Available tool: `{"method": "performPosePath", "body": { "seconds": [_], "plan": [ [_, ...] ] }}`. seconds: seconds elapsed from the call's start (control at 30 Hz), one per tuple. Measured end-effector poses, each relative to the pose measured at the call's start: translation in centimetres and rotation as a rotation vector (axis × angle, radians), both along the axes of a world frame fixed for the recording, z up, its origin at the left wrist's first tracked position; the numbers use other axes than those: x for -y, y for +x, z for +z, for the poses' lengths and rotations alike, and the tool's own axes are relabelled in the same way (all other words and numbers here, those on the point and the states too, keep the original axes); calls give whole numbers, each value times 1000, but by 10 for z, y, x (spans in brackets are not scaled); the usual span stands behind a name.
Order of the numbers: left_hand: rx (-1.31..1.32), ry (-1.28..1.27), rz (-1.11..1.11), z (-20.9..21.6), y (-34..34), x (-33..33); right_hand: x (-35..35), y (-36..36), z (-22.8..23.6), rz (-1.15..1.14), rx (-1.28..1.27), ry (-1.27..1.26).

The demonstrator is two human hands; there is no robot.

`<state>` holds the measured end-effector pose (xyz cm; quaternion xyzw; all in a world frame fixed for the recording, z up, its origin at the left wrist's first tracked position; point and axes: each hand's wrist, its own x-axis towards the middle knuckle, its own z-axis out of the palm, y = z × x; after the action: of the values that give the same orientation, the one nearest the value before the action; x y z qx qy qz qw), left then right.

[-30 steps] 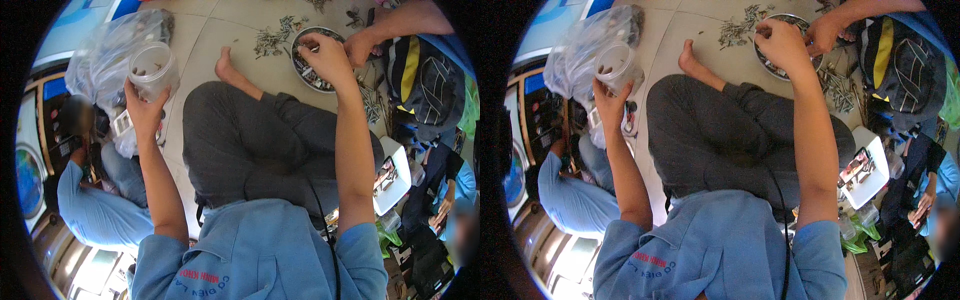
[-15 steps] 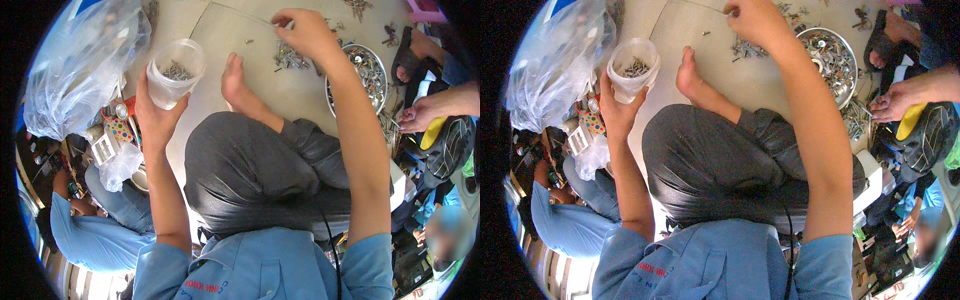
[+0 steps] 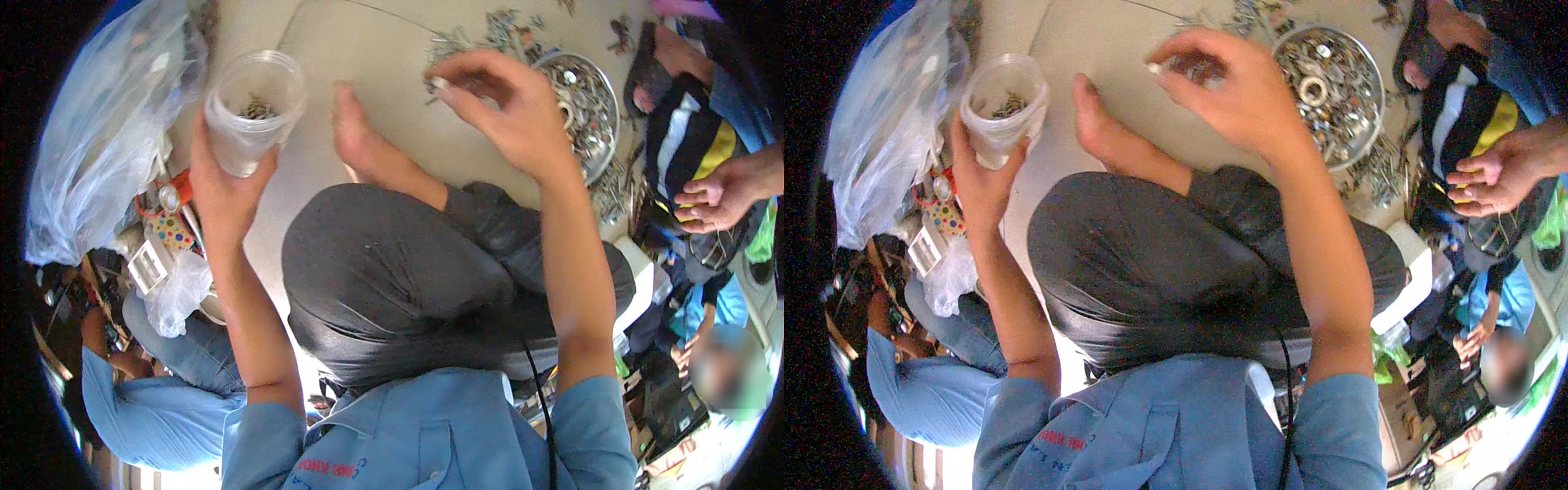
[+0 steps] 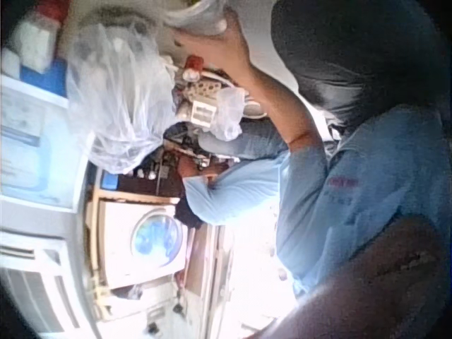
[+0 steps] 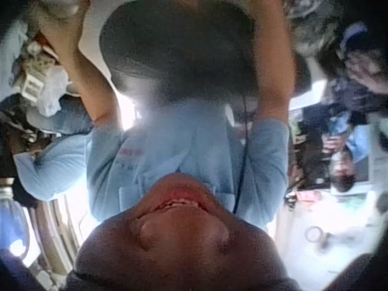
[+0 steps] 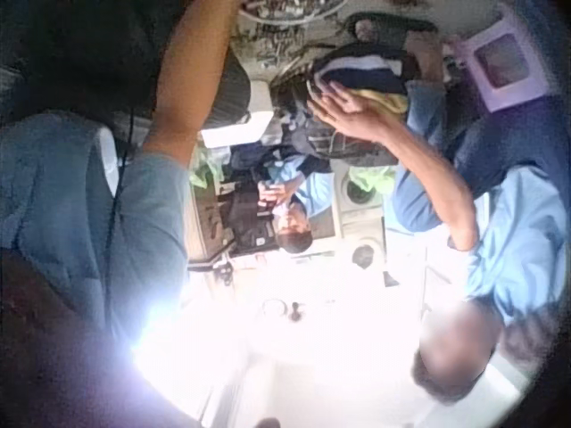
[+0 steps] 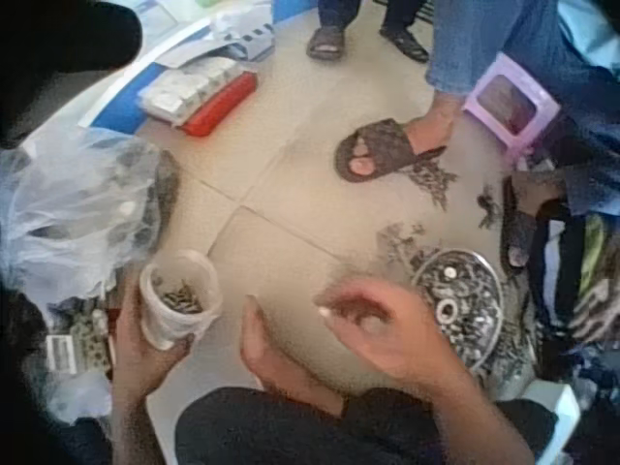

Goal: The person sits on the floor and sorts small metal screws from a pile into a clear plastic container. They pick up screws one by one or in small handfuls and place them into the container.

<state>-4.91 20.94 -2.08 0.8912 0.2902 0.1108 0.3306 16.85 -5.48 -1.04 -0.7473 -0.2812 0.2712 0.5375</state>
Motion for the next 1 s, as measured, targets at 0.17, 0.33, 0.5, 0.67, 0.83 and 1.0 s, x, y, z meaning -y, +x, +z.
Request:
{"method": "performPosePath", "body": {
  "seconds": [0.17, 0.33, 0.5, 0.67, 0.83, 1.0],
  "plan": [
    [8, 9, 13, 7, 7, 1, 137, -7, 86, -72, 258, -809],
    [39, 15, 17, -1, 14, 5, 207, 8, 65, -141, 417, -1088],
    [27, 117, 53, -16, 7, 1, 55, 34, 55, -115, 715, -586],
    [10, 57, 91, -14, 12, 6, -32, 91, -39, 271, 768, -481],
    [17, 66, 91, -15, 11, 6, -48, 96, -63, 470, 774, -495],
    [9, 90, 92, -14, 11, 7, -32, 104, -46, -127, -64, -154]
  ]
}}
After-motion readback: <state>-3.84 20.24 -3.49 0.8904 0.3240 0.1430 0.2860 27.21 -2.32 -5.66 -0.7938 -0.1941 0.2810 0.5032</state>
